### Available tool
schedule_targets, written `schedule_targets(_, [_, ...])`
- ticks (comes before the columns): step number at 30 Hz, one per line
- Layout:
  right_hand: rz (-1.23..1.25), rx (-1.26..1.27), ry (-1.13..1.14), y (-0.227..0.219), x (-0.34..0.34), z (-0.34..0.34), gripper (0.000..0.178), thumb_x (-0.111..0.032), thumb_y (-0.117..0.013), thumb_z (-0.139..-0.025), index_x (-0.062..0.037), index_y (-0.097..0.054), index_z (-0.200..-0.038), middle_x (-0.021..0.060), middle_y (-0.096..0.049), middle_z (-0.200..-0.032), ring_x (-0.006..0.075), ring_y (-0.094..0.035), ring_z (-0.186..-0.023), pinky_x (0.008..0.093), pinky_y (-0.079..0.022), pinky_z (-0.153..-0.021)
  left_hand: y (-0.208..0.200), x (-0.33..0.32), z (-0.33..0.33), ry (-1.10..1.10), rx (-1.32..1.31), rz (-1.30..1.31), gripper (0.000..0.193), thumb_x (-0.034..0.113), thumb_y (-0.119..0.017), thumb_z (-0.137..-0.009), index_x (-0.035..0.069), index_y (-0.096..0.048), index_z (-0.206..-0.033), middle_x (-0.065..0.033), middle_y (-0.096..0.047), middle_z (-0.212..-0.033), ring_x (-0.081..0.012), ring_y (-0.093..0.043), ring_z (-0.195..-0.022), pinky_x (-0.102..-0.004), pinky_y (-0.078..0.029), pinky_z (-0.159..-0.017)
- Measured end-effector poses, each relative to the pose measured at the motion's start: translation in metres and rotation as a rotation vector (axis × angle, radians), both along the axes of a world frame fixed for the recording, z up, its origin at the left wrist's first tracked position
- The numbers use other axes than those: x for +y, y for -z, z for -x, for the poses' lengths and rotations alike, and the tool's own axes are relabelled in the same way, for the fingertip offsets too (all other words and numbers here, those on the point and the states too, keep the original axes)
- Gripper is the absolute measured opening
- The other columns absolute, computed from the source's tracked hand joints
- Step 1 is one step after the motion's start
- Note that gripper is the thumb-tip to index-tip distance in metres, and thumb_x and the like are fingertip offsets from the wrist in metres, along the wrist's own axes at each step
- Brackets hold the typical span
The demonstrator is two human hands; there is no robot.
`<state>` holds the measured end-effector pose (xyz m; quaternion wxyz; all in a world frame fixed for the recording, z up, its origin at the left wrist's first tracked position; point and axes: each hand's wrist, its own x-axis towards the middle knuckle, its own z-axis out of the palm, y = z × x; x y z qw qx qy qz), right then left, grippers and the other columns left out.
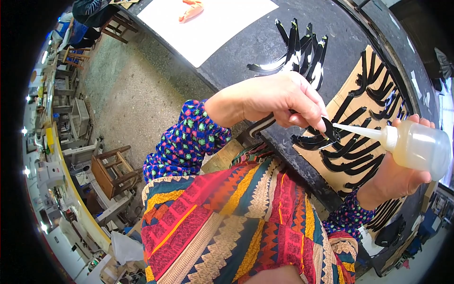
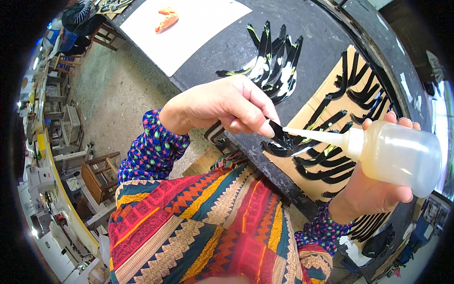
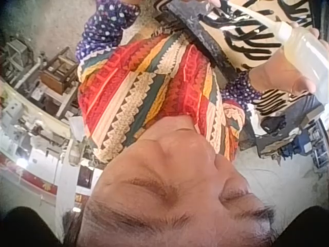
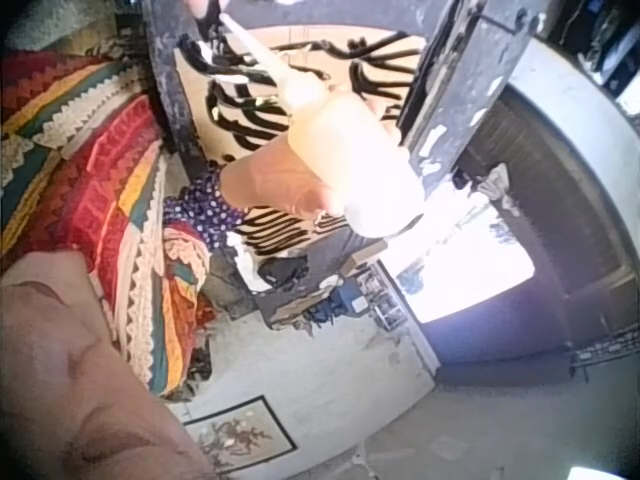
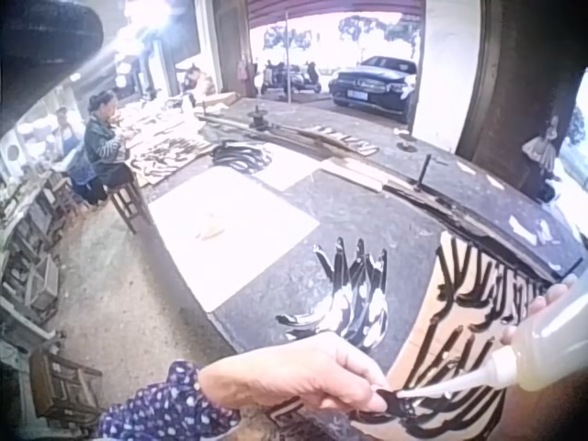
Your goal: The recorder applies adhesive to individual black shoe components using a plastic squeeze bottle.
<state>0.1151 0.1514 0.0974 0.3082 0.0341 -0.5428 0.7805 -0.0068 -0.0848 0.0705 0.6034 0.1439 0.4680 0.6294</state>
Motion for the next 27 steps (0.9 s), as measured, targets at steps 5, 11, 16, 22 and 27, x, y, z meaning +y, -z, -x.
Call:
schedule_targets(5, [-0.11, -0.075, 0.135, -0.0004, -0.0028, 0.0007, 0.098, -0.055, -0.071, -0.061, -0.0003, -0.027, -0.129, 0.0161, -0.039, -0.125, 0.0342, -0.039, -0.118, 0.0513, -0.039, -0.092, 0.0017, 0.0003, 0.0008, -0.007, -0.007, 0.005, 0.016, 0.005, -0.063, -0.072, -0.002, -0.063, -0.086, 0.0051, -0.045, -0.053, -0.0001, -0.033, -0.042, -0.0172, -0.018, -0.038])
schedule_targets(11, [-0.095, -0.076, 0.123, -0.0017, -0.0037, 0.0015, 0.1, -0.053, -0.074, -0.058, 0.0001, -0.027, -0.129, 0.0159, -0.04, -0.125, 0.0338, -0.039, -0.118, 0.0514, -0.039, -0.092, 0.0045, 0.0015, 0.0021, -0.003, -0.011, -0.005, 0.015, 0.005, -0.063, -0.072, -0.002, -0.063, -0.085, 0.0052, -0.044, -0.052, 0.0001, -0.032, -0.042, -0.0171, -0.017, -0.038])
schedule_targets(16, [-0.091, -0.074, 0.118, -0.0023, -0.0022, 0.0006, 0.1, -0.054, -0.074, -0.058, 0.0004, -0.028, -0.128, 0.0155, -0.04, -0.124, 0.0331, -0.04, -0.117, 0.0515, -0.039, -0.092, 0.0042, 0.0029, 0.0028, 0.013, -0.016, -0.013, 0.015, 0.006, -0.064, -0.072, -0.001, -0.063, -0.086, 0.0056, -0.042, -0.051, 0.0001, -0.032, -0.042, -0.0171, -0.017, -0.038])
schedule_targets(22, [-0.102, -0.087, 0.139, -0.0009, -0.0008, 0.0003, 0.099, -0.054, -0.074, -0.057, 0.0004, -0.029, -0.127, 0.015, -0.041, -0.123, 0.0317, -0.04, -0.116, 0.0515, -0.039, -0.091, 0.0052, 0.0055, 0.0058, 0.003, -0.027, -0.024, 0.015, 0.005, -0.063, -0.073, -0.001, -0.064, -0.086, 0.0053, -0.041, -0.05, -0.0001, -0.031, -0.041, -0.0172, -0.016, -0.038])
schedule_targets(27, [-0.08, -0.094, 0.145, 0.0013, 0.0028, -0.0024, 0.101, -0.056, -0.074, -0.056, 0.0001, -0.029, -0.127, 0.0149, -0.041, -0.123, 0.0308, -0.041, -0.116, 0.0508, -0.039, -0.09, 0.0063, 0.0073, 0.0075, 0.005, -0.021, -0.029, 0.014, 0.005, -0.063, -0.073, -0.001, -0.064, -0.085, 0.0052, -0.041, -0.049, -0.0003, -0.029, -0.04, -0.0176, -0.015, -0.038])
